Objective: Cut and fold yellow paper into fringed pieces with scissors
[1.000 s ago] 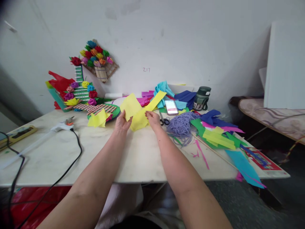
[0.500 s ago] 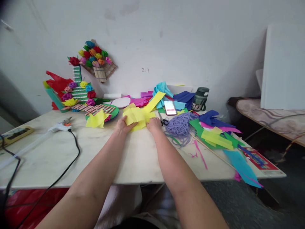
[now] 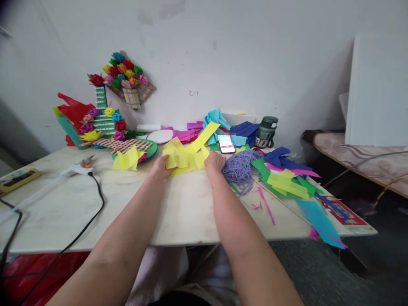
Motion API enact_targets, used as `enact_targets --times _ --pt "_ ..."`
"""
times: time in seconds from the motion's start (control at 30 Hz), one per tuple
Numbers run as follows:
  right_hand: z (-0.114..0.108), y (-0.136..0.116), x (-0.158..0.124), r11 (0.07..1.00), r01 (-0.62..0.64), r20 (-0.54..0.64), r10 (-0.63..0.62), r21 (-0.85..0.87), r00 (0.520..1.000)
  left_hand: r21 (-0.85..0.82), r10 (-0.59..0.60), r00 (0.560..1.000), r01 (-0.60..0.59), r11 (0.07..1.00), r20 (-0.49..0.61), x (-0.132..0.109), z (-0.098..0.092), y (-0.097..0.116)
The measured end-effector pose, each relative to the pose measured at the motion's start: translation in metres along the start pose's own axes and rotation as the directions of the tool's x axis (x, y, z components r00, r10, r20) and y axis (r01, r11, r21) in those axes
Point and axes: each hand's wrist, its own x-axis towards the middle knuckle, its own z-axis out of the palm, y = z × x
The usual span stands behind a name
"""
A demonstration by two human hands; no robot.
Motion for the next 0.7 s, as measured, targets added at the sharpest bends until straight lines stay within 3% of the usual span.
enact_targets --times 0.17,0.7 --pt "-0.001 0.015 0.007 0.993 -0.115 0.04 0.114 0.018 0.993 0.012 -0.01 1.0 0.01 1.0 0.009 0.002 0.0 -0.001" --pt "-0.003 0.026 0.011 0.989 -0.132 0.024 0.134 -0.072 0.991 0.098 0.042 0.999 -0.041 0.994 -0.006 0.001 -0.002 0.002"
